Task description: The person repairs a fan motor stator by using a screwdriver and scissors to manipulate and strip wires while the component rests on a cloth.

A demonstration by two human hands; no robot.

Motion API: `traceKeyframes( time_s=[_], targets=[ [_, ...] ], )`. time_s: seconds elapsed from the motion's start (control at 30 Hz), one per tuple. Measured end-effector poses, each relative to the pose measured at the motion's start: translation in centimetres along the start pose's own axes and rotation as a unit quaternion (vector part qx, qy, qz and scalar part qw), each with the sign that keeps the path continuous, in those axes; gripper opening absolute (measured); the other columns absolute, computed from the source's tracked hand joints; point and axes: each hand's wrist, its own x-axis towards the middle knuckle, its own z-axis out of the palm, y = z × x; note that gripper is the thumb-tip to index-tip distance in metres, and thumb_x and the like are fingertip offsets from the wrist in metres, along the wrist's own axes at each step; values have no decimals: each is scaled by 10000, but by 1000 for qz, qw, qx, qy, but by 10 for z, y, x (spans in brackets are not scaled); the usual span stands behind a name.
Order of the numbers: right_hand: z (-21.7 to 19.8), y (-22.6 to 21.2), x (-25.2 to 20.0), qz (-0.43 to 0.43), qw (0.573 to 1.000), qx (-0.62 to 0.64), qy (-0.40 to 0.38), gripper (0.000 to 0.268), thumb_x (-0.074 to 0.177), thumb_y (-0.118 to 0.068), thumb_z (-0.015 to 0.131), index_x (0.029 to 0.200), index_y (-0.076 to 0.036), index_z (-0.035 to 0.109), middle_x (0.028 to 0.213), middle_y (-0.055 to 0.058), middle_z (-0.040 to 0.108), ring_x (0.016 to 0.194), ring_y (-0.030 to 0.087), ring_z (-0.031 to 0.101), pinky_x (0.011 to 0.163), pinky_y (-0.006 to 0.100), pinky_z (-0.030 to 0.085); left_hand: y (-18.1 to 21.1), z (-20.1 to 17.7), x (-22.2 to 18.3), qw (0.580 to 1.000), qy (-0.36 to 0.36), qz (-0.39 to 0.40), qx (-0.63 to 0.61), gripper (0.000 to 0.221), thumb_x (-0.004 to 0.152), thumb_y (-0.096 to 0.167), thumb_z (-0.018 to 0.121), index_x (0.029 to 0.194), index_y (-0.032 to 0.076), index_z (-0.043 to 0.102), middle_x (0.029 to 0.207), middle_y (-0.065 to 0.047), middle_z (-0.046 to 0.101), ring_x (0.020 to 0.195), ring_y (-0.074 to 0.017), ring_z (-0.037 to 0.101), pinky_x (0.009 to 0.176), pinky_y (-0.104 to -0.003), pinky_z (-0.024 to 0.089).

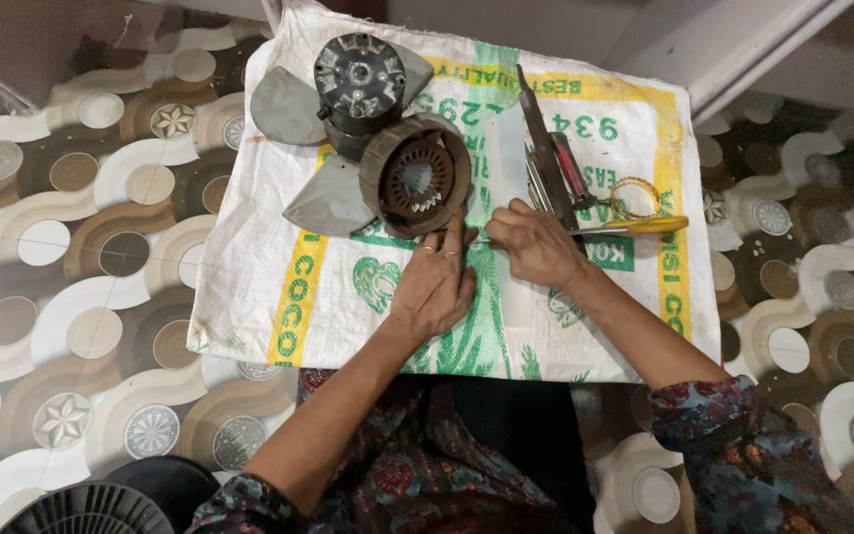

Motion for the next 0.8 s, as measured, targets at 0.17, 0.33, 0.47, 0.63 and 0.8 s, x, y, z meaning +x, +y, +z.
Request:
traceKeyframes(
  time_s=[0.17, 0.33, 0.47, 0.63, 0.8],
  targets=[
    [-1, -3, -3, 7, 1000, -7, 2, 121, 775, 58, 645, 796, -27, 563, 788, 76, 517, 782, 271, 521, 613, 412, 452, 1, -1, 1, 999, -22, -9, 23, 848, 920, 138, 523, 1547, -175, 46, 1467, -196, 566, 1118, -387, 533, 1066, -459, 410],
    [2, 0, 0, 35, 999, -1, -33, 119, 833, -39, 703, 794, -32, 591, 792, 71, 556, 792, 276, 545, 642, 425, 474, 2, -2, -4, 999, 21, 0, -27, 840, 906, 140, 542, 1554, -148, 90, 1415, -188, 600, 1169, -383, 540, 1102, -463, 400],
    [-4, 6, 0, 121, 992, 27, -1, 51, 862, -28, 682, 853, -16, 633, 870, 100, 638, 869, 298, 615, 753, 445, 500, -1, -4, -10, 991, 81, 48, -100, 869, 863, 79, 551, 1592, -100, 112, 1361, -246, 616, 1176, -448, 540, 1069, -502, 406],
    [-16, 13, 9, 285, 958, -3, 37, 96, 943, -109, 687, 948, -13, 696, 952, 128, 695, 911, 302, 665, 851, 442, 510, -5, 5, -17, 985, 139, 14, -101, 781, 887, -7, 520, 1602, -34, 208, 1204, -316, 614, 1092, -455, 602, 979, -499, 499],
    [3, -12, 26, 167, 978, -92, 80, 226, 816, -138, 791, 978, 7, 731, 926, 170, 661, 873, 349, 602, 776, 478, 460, -7, 4, -18, 975, 198, 48, -85, 763, 859, -41, 523, 1570, -59, 247, 1190, -326, 597, 1050, -466, 603, 921, -505, 512]
  ],
)
